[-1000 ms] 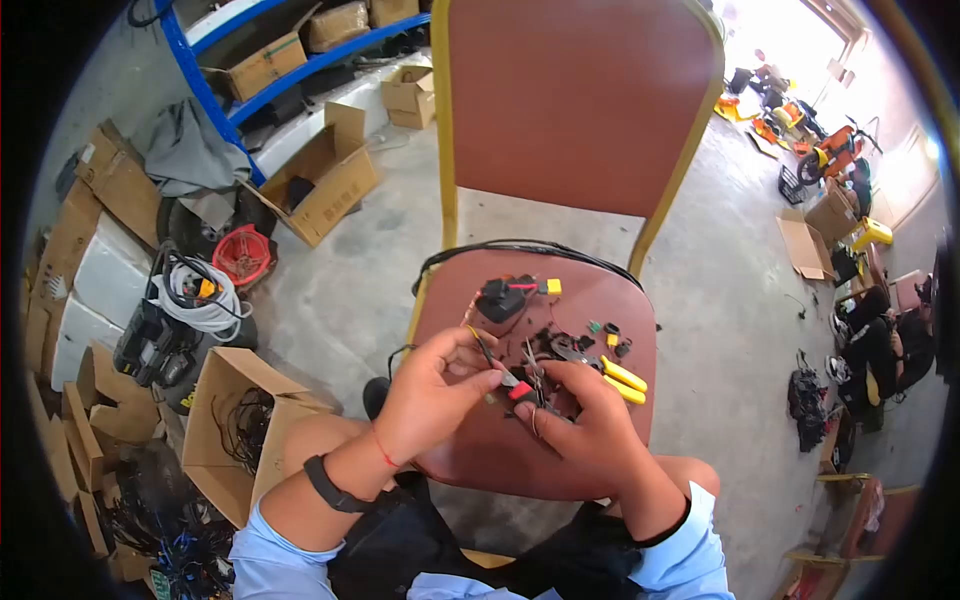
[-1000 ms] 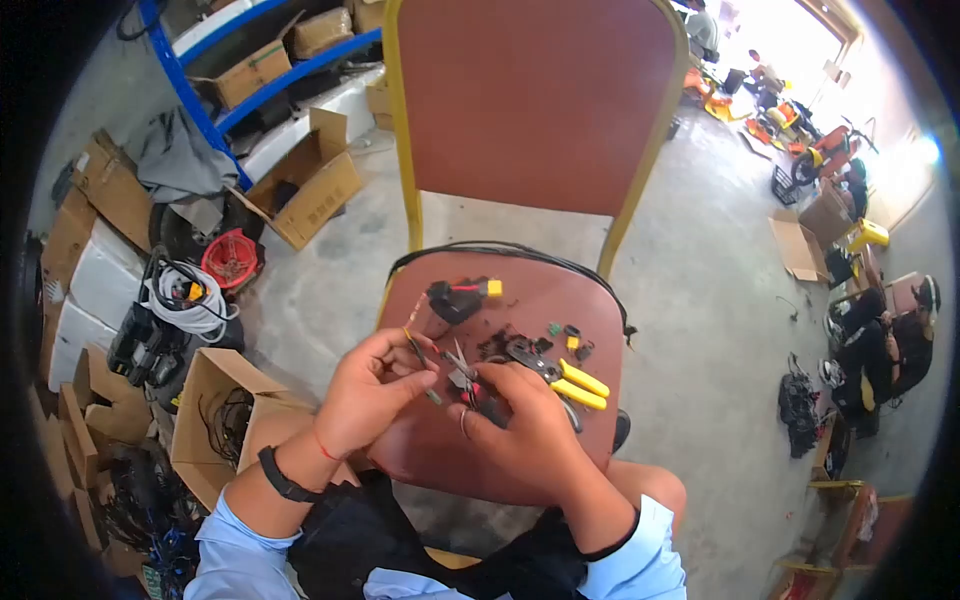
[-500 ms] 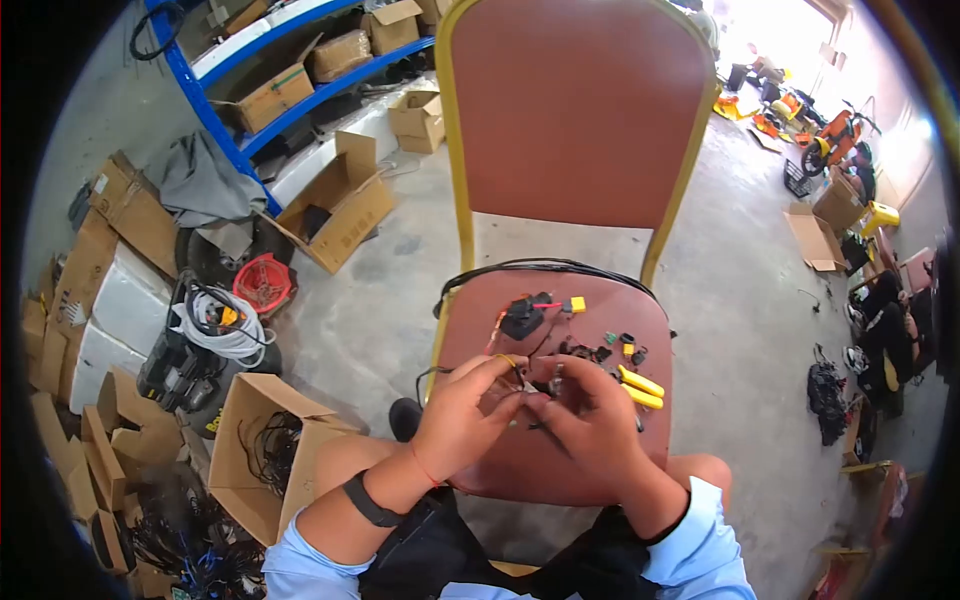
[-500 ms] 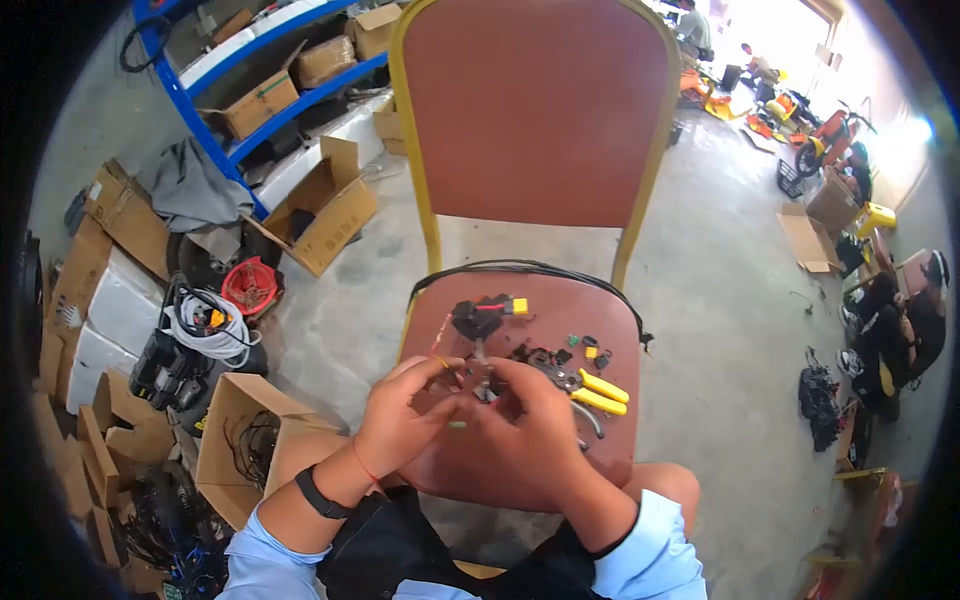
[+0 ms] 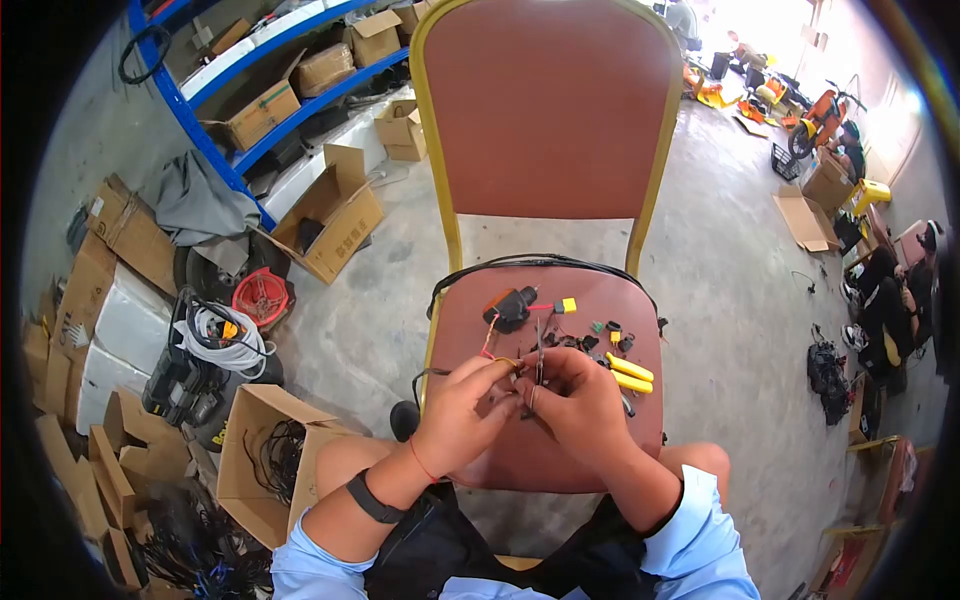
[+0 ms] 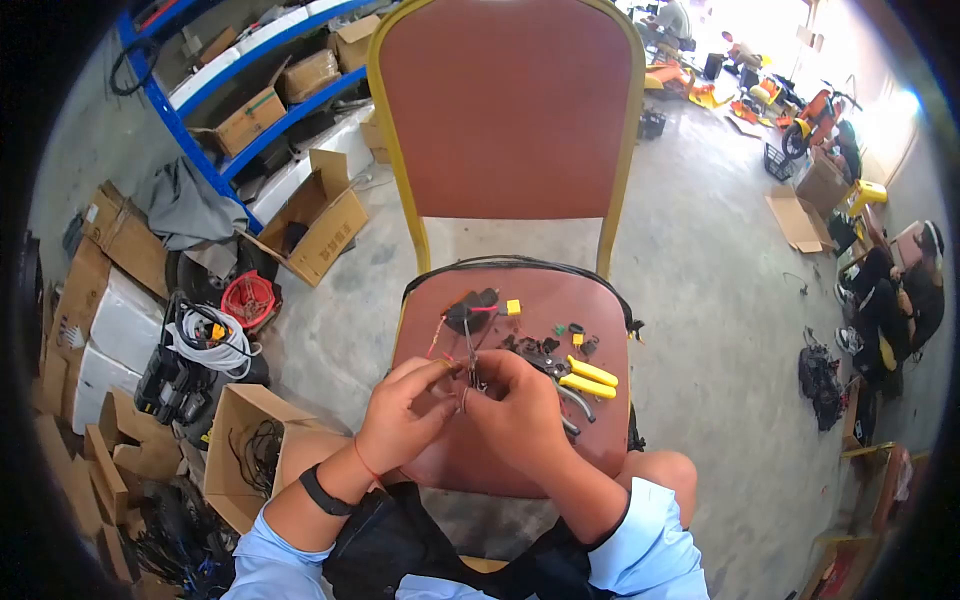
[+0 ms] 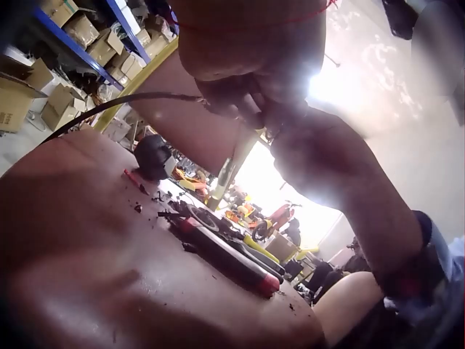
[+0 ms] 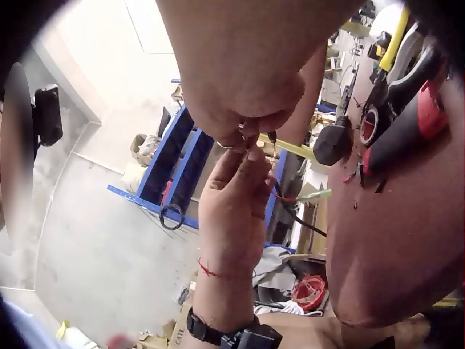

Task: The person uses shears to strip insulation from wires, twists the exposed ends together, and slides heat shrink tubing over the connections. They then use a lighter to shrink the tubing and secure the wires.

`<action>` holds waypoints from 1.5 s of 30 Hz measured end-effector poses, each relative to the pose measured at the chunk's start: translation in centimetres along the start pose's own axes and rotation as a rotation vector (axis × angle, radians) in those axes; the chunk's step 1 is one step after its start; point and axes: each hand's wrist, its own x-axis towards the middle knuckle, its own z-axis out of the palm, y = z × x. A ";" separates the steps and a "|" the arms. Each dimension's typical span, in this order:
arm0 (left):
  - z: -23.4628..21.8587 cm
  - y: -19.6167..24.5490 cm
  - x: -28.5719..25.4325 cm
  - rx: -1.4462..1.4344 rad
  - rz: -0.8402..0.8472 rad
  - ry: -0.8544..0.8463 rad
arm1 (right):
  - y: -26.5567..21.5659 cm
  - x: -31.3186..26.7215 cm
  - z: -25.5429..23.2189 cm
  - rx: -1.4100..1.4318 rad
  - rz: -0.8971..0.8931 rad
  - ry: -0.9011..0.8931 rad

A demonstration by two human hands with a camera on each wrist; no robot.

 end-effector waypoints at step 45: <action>-1.8 -1.3 -0.2 -1.107 -0.580 -0.049 | -2.4 -0.7 -2.0 -0.427 -0.339 0.036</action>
